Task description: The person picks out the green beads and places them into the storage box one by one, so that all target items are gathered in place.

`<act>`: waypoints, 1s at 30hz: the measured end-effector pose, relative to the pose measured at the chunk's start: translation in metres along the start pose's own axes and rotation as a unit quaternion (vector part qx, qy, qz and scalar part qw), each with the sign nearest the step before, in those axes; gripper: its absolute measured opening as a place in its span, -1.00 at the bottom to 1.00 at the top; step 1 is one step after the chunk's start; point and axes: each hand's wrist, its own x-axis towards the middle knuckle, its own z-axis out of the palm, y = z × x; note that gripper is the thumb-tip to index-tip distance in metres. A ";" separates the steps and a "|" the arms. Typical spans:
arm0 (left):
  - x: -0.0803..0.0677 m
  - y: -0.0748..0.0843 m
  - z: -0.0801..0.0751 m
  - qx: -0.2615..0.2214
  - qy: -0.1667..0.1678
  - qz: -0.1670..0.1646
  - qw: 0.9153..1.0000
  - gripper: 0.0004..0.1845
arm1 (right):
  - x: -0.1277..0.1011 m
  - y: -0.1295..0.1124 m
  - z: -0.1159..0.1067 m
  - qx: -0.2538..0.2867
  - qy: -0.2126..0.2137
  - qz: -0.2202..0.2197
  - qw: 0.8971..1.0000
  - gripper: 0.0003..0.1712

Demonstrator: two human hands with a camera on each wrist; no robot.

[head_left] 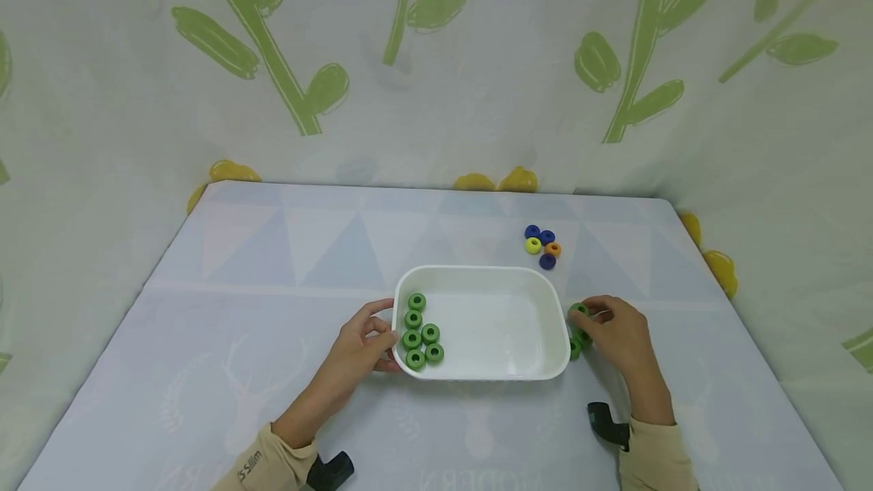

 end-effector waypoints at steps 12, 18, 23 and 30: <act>-0.002 0.004 0.001 0.001 0.002 -0.002 1.000 -0.41 | -0.006 -0.035 -0.006 0.050 0.131 -0.054 0.989 -0.56; -0.002 0.003 0.001 0.004 0.003 -0.002 1.000 -0.40 | -0.009 -0.067 0.006 0.060 0.122 -0.126 0.983 -0.62; 0.000 0.001 0.001 0.003 0.004 -0.004 1.000 -0.41 | -0.012 -0.088 0.027 0.063 0.083 -0.193 0.976 -0.67; 0.000 0.001 0.001 0.000 -0.003 0.000 1.000 -0.41 | -0.009 -0.103 0.052 0.019 -0.017 -0.192 0.981 -0.69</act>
